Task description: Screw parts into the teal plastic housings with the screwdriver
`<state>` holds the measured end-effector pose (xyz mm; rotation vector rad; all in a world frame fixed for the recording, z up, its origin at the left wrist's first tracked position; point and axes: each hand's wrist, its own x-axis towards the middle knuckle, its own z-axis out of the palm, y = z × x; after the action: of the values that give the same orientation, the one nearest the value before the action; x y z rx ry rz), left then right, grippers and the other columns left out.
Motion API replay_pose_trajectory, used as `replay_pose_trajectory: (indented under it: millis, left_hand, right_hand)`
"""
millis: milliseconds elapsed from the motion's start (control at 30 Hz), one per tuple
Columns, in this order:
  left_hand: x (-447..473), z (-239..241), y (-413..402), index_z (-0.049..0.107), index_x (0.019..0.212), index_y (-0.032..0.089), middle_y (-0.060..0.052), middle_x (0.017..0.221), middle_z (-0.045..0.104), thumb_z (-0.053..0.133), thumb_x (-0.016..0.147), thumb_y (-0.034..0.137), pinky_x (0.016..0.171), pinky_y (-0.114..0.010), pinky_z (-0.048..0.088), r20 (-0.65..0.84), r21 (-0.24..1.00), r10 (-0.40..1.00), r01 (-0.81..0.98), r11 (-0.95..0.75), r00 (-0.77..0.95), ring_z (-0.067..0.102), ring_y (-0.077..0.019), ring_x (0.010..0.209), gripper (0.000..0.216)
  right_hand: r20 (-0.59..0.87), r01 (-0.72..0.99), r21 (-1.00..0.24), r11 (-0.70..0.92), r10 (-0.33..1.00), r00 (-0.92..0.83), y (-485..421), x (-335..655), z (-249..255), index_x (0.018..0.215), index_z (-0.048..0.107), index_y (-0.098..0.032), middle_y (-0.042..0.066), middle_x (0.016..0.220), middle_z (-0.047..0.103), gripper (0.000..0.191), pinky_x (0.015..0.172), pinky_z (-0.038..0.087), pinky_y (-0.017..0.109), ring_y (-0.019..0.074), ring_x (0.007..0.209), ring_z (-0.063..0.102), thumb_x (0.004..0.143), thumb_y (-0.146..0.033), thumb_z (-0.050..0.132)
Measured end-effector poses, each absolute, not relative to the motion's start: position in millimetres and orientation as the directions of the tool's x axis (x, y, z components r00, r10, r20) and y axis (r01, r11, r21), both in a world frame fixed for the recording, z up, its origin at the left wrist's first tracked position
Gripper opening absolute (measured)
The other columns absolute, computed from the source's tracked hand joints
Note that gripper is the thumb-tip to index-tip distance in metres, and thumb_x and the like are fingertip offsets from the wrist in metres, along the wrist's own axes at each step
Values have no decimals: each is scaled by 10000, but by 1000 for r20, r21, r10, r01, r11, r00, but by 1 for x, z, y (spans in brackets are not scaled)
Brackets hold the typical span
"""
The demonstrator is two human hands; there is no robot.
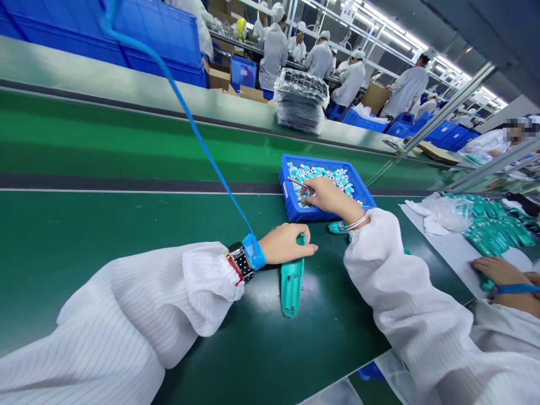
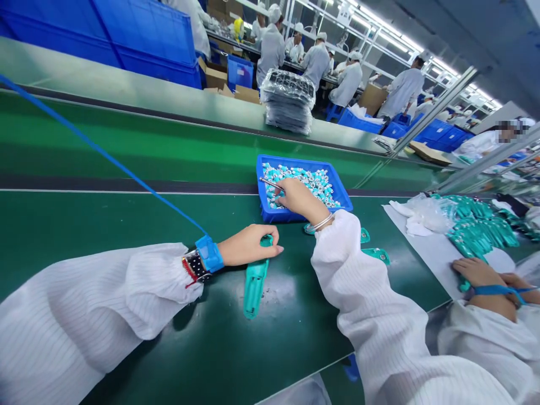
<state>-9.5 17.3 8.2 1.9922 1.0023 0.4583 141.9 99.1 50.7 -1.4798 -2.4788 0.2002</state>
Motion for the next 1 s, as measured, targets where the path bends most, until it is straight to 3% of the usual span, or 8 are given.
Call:
replay_pose_trajectory:
  millis: [167,300,367,500,567,667,833,1000]
  left_hand:
    - [-2,1,22,480,894,159,25,795,509,746,593,349,649,-223,393,-96,990,690,138,-5,717,485,-92,711,443]
    - [3,5,12,454,980,159,15,756,568,798,536,254,628,-249,437,-229,927,659,-46,373,717,542,-91,637,569]
    - [3,9,7,466,973,152,8,732,586,806,533,242,624,-262,454,-249,867,676,-151,474,693,569,-100,617,564]
    - [4,17,-4,450,959,161,22,709,581,797,567,226,668,-301,494,-199,791,674,-289,539,712,634,-153,672,528]
    - [4,23,-12,399,936,185,45,686,560,767,616,239,669,-328,508,-141,800,626,-284,528,767,650,-177,668,490]
    - [3,37,-28,322,919,220,61,715,552,709,678,232,612,-311,516,-107,899,522,-142,414,846,642,-161,614,457]
    - [-2,59,-47,308,1025,247,61,714,580,682,692,264,468,-183,394,-110,984,540,169,-61,834,543,-85,506,501]
    - [-4,59,-53,294,1185,264,61,687,597,691,682,334,467,-192,344,-79,945,572,244,-217,816,543,-104,528,644]
  right_hand:
    - [240,853,-281,440,893,-381,99,158,52,706,622,-118,81,741,647,39,705,389,291,188,723,563,682,-122,591]
    - [355,853,-323,411,888,-293,74,167,68,853,625,-112,91,844,656,149,698,412,298,186,744,572,719,-113,560]
    - [437,825,-362,434,861,-261,45,171,76,941,618,-143,85,919,644,186,676,418,302,174,747,567,784,-140,518]
    - [459,571,-677,465,873,-167,-24,177,78,798,632,-190,51,838,604,47,522,406,260,155,712,561,768,-226,631]
    - [360,379,-849,367,928,-91,-52,178,74,726,616,-189,31,797,569,102,424,361,222,116,610,531,703,-231,706]
    - [194,132,-972,193,981,-10,-80,175,67,728,594,-190,-2,744,552,157,347,296,181,42,443,422,670,-223,736]
    - [-74,-62,-995,-80,993,-96,-101,163,66,737,561,-165,-20,606,569,175,337,260,144,19,388,376,696,-239,715]
    - [-113,-113,-984,-137,974,-197,-99,156,67,693,544,-155,-10,626,613,194,446,413,150,59,512,546,660,-186,733]
